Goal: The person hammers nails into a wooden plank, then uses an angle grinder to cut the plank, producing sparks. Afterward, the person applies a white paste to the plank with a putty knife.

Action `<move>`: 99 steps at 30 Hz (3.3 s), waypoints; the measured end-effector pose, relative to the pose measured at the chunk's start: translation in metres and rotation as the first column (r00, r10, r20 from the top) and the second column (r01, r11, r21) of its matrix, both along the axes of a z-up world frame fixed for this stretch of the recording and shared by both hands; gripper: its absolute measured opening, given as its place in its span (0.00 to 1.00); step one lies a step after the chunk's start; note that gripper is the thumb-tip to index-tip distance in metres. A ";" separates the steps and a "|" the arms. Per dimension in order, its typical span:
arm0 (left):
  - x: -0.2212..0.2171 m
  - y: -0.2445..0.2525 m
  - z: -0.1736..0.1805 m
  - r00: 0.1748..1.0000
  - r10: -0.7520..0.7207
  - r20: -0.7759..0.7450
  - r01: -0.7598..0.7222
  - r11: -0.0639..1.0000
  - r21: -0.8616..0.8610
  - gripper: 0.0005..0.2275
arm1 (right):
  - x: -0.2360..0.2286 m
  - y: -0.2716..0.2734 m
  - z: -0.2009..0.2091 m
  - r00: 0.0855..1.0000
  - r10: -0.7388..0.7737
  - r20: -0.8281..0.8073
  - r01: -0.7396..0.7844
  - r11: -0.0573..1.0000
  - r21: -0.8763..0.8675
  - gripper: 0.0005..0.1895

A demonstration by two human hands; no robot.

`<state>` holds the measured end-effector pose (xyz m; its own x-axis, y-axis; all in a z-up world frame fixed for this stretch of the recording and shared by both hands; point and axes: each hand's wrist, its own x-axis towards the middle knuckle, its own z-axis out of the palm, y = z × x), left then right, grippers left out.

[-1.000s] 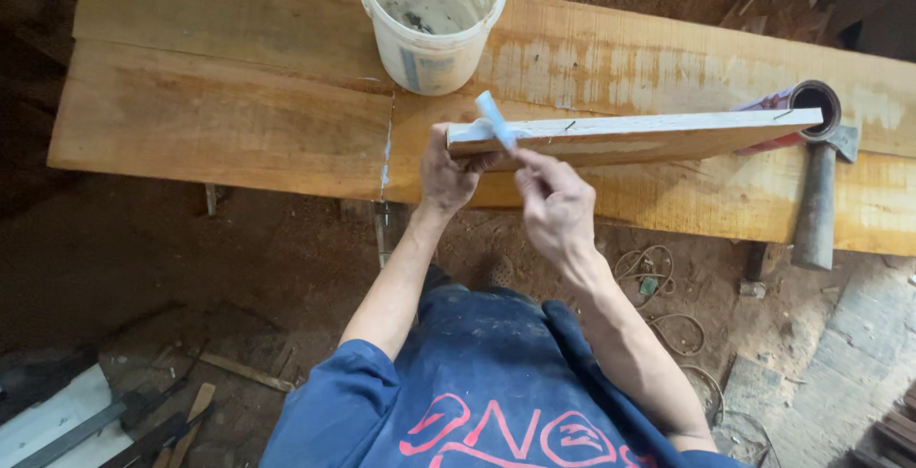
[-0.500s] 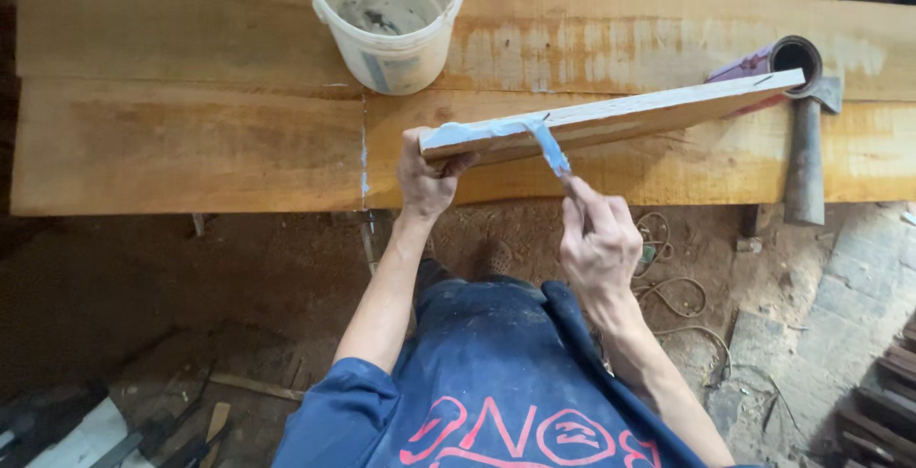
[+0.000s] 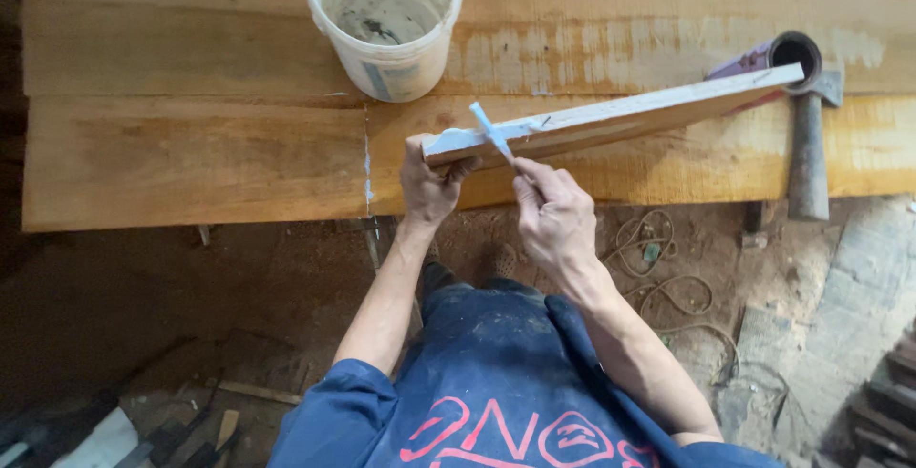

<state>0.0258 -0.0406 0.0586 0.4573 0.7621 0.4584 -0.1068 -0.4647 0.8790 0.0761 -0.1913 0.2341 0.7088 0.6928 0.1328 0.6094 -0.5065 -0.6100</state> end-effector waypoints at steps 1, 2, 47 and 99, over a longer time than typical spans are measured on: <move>0.000 0.000 0.000 1.000 0.008 0.007 -0.008 1.000 0.017 0.28 | 0.000 0.003 0.001 0.999 0.013 0.043 -0.014 0.999 0.029 0.12; 0.001 0.000 0.000 1.000 0.015 0.008 -0.015 1.000 0.007 0.27 | 0.000 0.005 0.000 0.998 0.058 -0.015 -0.058 0.998 0.007 0.12; -0.001 -0.002 0.000 1.000 -0.006 -0.004 0.006 0.995 -0.095 0.25 | 0.003 0.020 -0.003 0.998 0.022 -0.065 -0.020 0.999 0.032 0.14; -0.017 0.027 0.010 0.987 -0.147 0.071 0.161 0.942 -0.295 0.15 | 0.077 0.009 0.057 0.950 0.250 -0.187 -0.265 0.962 -0.062 0.11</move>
<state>0.0084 -0.0140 0.0690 0.5634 0.7892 0.2445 -0.2011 -0.1561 0.9671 0.1532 -0.1820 0.2910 0.5115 0.8581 -0.0447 0.6132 -0.4010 -0.6806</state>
